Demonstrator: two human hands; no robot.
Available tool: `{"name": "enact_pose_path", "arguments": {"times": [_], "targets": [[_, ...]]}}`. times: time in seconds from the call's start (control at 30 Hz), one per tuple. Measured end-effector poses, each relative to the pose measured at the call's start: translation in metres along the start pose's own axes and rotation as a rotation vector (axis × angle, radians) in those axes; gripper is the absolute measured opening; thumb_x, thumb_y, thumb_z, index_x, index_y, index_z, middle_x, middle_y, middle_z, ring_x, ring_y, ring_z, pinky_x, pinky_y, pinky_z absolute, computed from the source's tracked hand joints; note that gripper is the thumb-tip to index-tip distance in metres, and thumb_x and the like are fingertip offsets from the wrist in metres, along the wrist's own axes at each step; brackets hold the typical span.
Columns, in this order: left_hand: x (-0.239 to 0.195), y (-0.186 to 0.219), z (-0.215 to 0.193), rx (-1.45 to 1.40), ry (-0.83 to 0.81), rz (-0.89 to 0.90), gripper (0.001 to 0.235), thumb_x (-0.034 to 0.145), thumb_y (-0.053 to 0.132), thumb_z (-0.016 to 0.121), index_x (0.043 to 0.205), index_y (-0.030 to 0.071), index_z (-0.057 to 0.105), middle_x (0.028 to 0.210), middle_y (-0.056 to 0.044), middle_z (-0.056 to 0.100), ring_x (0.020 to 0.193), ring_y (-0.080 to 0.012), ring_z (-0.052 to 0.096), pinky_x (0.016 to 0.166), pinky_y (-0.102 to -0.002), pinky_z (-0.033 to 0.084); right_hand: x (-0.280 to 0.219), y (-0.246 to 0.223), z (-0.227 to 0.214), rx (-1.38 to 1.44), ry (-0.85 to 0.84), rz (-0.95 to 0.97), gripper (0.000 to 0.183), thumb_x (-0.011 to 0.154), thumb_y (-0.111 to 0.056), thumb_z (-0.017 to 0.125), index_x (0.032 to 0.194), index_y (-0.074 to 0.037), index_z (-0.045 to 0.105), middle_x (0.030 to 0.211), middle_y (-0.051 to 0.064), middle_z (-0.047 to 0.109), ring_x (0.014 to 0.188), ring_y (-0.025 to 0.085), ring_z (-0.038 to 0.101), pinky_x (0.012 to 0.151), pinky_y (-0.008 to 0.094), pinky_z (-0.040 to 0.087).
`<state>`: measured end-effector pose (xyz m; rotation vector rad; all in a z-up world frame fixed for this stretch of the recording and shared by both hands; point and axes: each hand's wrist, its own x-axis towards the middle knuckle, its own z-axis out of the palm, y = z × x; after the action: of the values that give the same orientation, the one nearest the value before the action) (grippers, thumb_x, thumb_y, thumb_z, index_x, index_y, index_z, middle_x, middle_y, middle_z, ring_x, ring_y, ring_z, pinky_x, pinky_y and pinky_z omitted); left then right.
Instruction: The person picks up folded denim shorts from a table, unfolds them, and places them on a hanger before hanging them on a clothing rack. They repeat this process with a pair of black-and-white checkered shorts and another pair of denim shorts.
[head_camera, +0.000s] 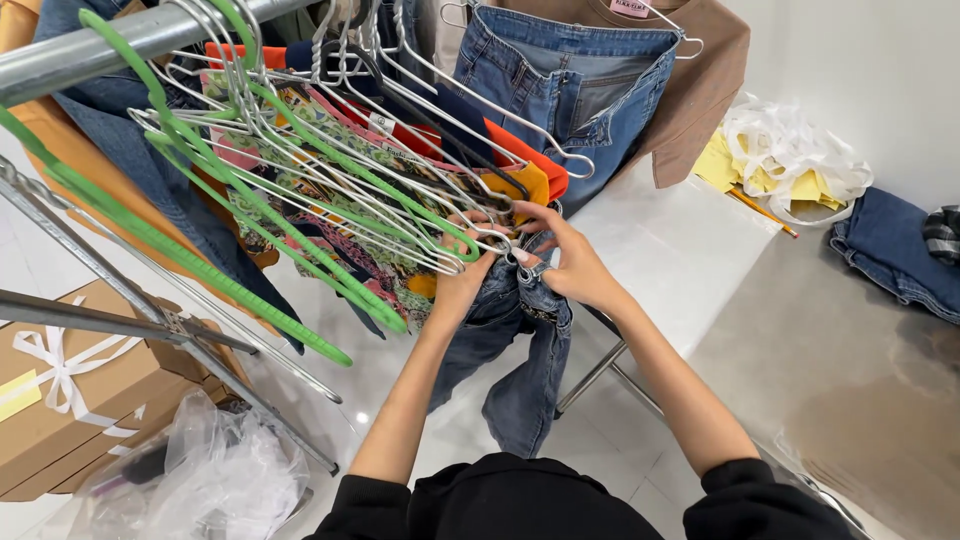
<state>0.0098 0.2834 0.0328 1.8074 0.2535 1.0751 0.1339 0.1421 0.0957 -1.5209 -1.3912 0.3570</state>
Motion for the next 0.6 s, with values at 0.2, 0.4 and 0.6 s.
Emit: {"name": "enact_pose_path", "arguments": {"times": [0.2,0.4,0.6], "targets": [[-0.004,0.0,-0.004,-0.01,0.038,-0.013,0.02,0.09,-0.005,0.067,0.108,0.004,0.072,0.125,-0.017,0.056,0.12,-0.0343,0.055,0.106,-0.054,0.043,0.01,0.008,0.018,0.314,0.002,0.048,0.06,0.092,-0.002,0.07,0.147,-0.007,0.048,0.134,0.008,0.064,0.103,0.011,0.054,0.08,0.021,0.047],[-0.01,-0.052,-0.01,0.127,0.09,-0.013,0.022,0.095,-0.002,0.064,0.115,0.005,0.069,0.112,-0.018,0.066,0.112,-0.0428,0.062,0.098,-0.064,0.047,0.023,0.017,0.027,0.3,0.032,0.105,0.042,0.088,0.01,0.062,0.128,-0.003,0.068,0.107,0.009,0.068,0.097,0.017,0.056,0.085,0.028,0.052],[-0.01,-0.087,0.006,-0.419,0.085,-0.222,0.034,0.09,-0.007,0.064,0.12,0.009,0.059,0.107,-0.012,0.065,0.112,-0.0282,0.062,0.113,-0.055,0.043,0.034,0.018,0.016,0.238,0.315,0.149,0.02,0.105,-0.016,0.061,0.095,-0.01,0.077,0.079,0.001,0.07,0.078,0.007,0.057,0.079,0.021,0.048]]}}
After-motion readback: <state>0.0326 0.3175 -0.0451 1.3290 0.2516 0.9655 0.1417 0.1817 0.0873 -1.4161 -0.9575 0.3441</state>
